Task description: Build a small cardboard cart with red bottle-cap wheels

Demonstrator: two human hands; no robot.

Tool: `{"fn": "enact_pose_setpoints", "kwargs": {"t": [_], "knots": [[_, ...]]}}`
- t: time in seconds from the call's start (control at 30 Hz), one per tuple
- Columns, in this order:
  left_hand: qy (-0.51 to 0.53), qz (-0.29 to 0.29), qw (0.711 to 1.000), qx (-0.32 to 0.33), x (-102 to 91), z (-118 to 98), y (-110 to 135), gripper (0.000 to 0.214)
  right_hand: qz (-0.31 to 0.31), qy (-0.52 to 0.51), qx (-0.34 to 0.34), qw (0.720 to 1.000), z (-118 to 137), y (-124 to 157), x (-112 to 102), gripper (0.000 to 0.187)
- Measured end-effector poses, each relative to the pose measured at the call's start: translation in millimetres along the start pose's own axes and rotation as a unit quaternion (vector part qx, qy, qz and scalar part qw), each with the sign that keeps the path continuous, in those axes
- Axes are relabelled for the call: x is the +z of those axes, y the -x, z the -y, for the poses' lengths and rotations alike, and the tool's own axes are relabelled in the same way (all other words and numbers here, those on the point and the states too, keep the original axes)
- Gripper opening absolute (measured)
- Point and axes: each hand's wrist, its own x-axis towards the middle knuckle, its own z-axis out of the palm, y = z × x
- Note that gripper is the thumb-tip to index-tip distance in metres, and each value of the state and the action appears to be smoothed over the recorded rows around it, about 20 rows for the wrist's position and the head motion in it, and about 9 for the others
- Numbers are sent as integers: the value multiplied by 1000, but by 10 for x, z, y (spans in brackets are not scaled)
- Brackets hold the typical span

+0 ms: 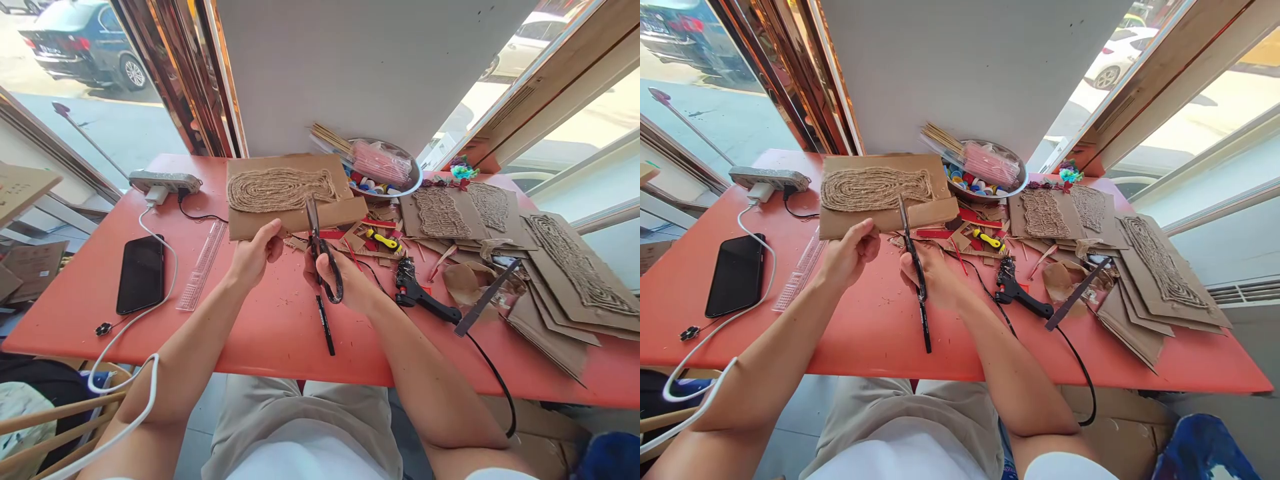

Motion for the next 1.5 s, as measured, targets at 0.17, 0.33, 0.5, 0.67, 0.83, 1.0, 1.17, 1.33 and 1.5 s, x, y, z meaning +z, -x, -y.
{"fn": "enact_pose_setpoints", "kwargs": {"t": [0.17, 0.33, 0.5, 0.67, 0.83, 1.0, 1.17, 1.33, 1.5], "knots": [[8, -107, 991, 76, -11, -1, -55, 57, 75, 16, 6, 997, 12, 19, 53, 72], [-8, -115, 987, 112, 42, -7, -11, 62, 96, 37, 29, 994, 41, 20, 97, 71], [-44, -85, 990, 104, 114, 45, 81, 63, 58, 28, 28, 998, 62, 19, 107, 74], [-62, -75, 989, 107, 136, 117, 112, 60, 62, 17, -1, 998, 23, 23, 80, 73], [-78, -42, 990, 109, 148, 103, 138, 61, 55, 20, -8, 998, 3, 45, 67, 74], [-72, -36, 992, 102, 165, 67, 147, 66, 48, 40, -19, 998, 0, 56, 70, 67], [-53, -46, 993, 96, 156, 80, 134, 64, 28, 60, -30, 997, -21, 17, 101, 78], [-45, -44, 993, 96, 136, 75, 137, 58, 25, 56, -25, 998, 11, -2, 144, 79], [-57, -36, 993, 99, 132, 57, 133, 55, 2, 37, -22, 999, 33, 9, 186, 71]]}}
